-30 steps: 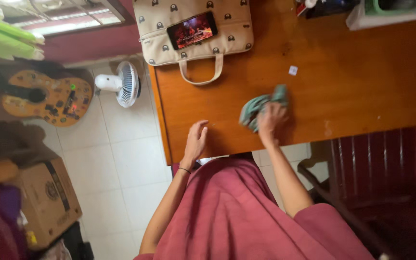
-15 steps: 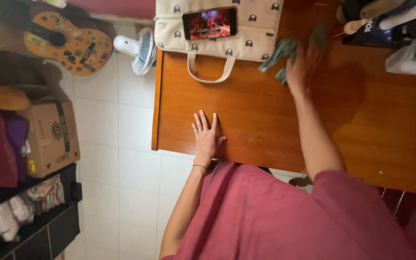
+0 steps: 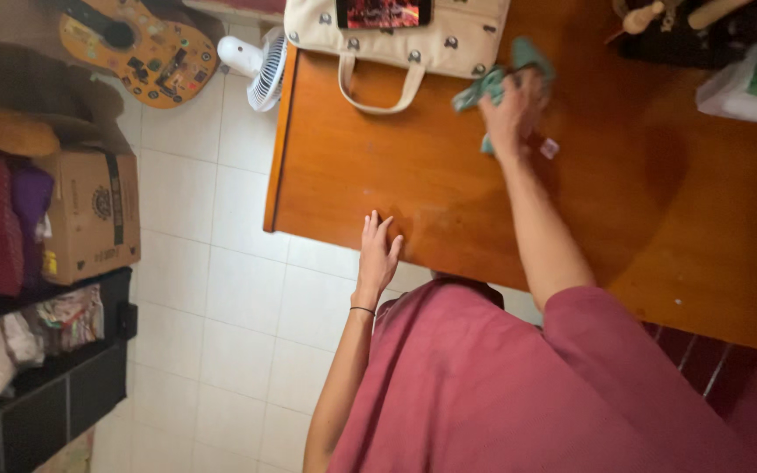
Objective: The person wipes a wooden table, a window frame, a black cabinet, and a pink wall using a green cloth. The person repeatedly returns to the table to wipe it multiple times.
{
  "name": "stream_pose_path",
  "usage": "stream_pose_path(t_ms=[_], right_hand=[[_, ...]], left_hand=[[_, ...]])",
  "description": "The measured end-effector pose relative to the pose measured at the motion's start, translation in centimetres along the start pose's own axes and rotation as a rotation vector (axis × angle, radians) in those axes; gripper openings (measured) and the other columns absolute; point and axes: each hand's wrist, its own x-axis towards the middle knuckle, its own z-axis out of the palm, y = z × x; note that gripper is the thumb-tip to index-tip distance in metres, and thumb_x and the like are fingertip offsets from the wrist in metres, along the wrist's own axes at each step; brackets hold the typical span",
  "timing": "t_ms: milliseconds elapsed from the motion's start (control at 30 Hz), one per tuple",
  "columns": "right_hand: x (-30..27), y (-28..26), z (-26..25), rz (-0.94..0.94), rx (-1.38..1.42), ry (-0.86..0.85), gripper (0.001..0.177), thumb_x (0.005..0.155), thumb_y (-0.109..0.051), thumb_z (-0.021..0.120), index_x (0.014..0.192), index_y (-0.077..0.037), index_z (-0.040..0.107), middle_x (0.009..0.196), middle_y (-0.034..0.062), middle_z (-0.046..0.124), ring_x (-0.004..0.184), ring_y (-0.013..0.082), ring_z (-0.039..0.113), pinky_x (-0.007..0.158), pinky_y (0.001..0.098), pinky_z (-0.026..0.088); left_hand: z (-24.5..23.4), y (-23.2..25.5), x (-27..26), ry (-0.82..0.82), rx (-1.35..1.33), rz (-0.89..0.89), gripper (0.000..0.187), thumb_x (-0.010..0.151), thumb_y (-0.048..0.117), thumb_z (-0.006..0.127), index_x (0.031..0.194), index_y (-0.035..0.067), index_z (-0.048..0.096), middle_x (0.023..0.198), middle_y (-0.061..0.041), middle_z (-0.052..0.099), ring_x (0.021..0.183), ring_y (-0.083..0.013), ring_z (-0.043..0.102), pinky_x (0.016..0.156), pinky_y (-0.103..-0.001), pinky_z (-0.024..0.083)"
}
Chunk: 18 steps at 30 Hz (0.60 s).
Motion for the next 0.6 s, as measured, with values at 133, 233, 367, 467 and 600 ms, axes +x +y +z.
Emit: stream_pose_path(t_ms=[133,233,367,467,600], right_hand=[[-8.8,-3.4,-3.9,-0.146,0.286,-0.157,0.037,0.076,-0.022,0.082,0.110,-0.011,0.071,0.117,0.0129,0.063,0.117,0.0364,0.057,0.104,0.0521,0.045],[-18.3,-1.9,-10.1,-0.534,0.267,-0.180,0.059,0.067,-0.029,0.080,0.120,-0.008,0.067,0.126,0.0194,0.063,0.121,0.0374,0.058,0.104,0.0544,0.042],[-24.2,9.4,-17.4,-0.509,0.196,-0.094,0.065,0.075,-0.041,0.082,0.126,-0.003,0.065,0.126,0.0195,0.062,0.119,0.0396,0.055,0.103,0.0581,0.040],[-27.8,21.1,-22.3,0.327,-0.098,0.021,0.052,0.101,-0.041,0.074,0.136,-0.005,0.060,0.145,0.0225,0.053,0.138,0.0403,0.047,0.117,0.0580,0.038],[-29.8,28.4,-22.4,0.860,-0.060,0.527,0.093,0.092,-0.033,0.081,0.156,0.008,0.027,0.156,0.0391,0.022,0.146,0.0580,0.015,0.116,0.0743,0.016]], left_hand=[[3.3,0.4,-3.3,0.032,-0.026,0.054,0.041,0.099,0.019,0.065,0.137,0.004,0.059,0.153,-0.022,0.048,0.148,-0.0410,0.036,0.120,-0.047,0.033],[6.3,1.2,-5.5,0.040,-0.040,0.163,0.038,0.100,0.018,0.064,0.135,0.004,0.060,0.149,-0.022,0.053,0.142,-0.0406,0.044,0.118,-0.046,0.036],[9.5,2.8,-9.2,0.019,-0.065,0.218,0.036,0.100,0.016,0.063,0.133,0.003,0.060,0.147,-0.022,0.054,0.139,-0.0398,0.048,0.115,-0.046,0.038],[12.5,4.5,-12.6,-0.011,-0.104,0.230,0.032,0.101,0.014,0.061,0.131,0.003,0.061,0.147,-0.021,0.056,0.140,-0.0394,0.049,0.115,-0.046,0.040],[17.0,8.6,-16.1,-0.110,-0.130,0.245,0.032,0.100,0.014,0.060,0.130,0.004,0.062,0.145,-0.020,0.057,0.135,-0.0386,0.052,0.112,-0.046,0.041]])
